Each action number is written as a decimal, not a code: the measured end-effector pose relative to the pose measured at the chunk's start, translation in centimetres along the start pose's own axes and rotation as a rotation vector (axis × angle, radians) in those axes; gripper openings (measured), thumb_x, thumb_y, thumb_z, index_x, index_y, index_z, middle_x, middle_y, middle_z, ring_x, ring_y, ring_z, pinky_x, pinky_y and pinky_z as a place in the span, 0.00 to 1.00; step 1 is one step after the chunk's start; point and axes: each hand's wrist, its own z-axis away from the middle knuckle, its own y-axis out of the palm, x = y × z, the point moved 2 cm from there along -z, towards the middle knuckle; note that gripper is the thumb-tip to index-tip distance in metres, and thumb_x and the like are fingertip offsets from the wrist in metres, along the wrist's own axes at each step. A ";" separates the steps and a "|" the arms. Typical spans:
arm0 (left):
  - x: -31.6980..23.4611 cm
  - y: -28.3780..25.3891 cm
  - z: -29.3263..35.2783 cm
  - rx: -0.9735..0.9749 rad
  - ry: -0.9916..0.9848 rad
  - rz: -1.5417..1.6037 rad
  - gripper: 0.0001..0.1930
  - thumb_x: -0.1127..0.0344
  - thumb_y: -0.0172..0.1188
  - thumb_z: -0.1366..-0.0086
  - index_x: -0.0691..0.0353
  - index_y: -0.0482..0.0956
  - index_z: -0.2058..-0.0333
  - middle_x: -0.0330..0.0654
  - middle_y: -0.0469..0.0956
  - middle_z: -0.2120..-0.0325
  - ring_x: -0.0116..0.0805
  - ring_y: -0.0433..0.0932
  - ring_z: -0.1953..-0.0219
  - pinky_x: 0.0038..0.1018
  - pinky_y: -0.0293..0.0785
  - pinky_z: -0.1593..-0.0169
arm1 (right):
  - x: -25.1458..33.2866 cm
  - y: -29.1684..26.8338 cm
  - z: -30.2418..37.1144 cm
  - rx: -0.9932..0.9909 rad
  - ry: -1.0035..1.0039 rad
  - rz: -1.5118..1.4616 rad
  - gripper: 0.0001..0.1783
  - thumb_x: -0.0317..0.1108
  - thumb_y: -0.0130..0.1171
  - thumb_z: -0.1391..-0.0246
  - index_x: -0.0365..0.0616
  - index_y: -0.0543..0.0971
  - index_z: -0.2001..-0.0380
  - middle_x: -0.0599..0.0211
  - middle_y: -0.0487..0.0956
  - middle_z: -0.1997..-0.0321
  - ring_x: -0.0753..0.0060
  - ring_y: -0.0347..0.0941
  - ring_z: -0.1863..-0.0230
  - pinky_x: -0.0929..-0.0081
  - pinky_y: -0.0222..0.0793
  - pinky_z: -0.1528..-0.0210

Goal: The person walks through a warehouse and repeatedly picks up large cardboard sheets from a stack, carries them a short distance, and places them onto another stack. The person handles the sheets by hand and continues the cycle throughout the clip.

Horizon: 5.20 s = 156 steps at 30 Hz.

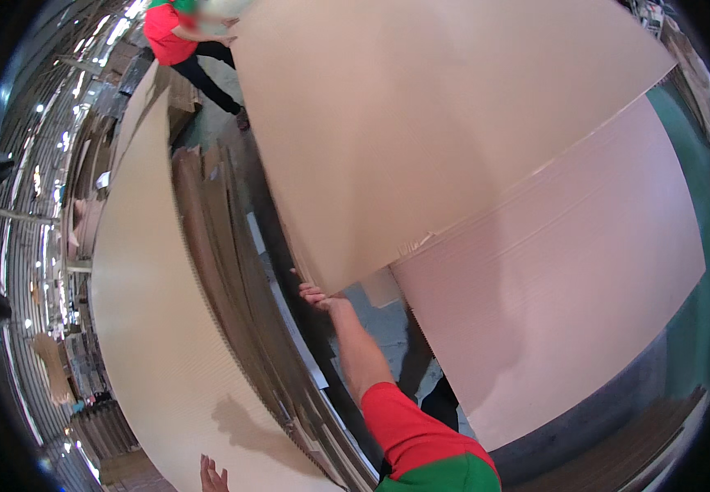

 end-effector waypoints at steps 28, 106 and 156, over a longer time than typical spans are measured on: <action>6.2 4.0 0.1 -0.073 0.071 -0.319 0.32 0.57 0.58 0.37 0.68 0.60 0.40 0.61 0.55 0.36 0.59 0.55 0.35 0.47 0.52 0.34 | 12.9 17.2 12.7 -1.058 -1.267 1.472 0.25 0.53 0.46 0.36 0.39 0.74 0.56 0.61 0.79 0.71 0.67 0.75 0.77 0.75 0.64 0.84; 53.4 -16.3 23.7 -0.501 -0.768 0.706 0.37 0.48 0.67 0.44 0.69 0.67 0.43 0.49 0.76 0.50 0.38 0.74 0.49 0.33 0.70 0.47 | -60.8 -28.2 27.4 -0.834 0.026 1.804 0.10 0.34 0.56 0.42 0.37 0.78 0.62 0.66 0.80 0.64 0.72 0.75 0.64 0.70 0.73 0.59; 63.8 -27.0 13.9 -0.348 -0.541 0.612 0.28 0.49 0.60 0.37 0.78 0.76 0.74 0.48 0.77 0.80 0.36 0.78 0.78 0.30 0.77 0.80 | -71.4 -35.0 19.7 -0.921 0.135 2.697 0.38 0.62 0.46 0.41 0.30 0.78 0.76 0.52 0.77 0.83 0.61 0.78 0.80 0.66 0.73 0.75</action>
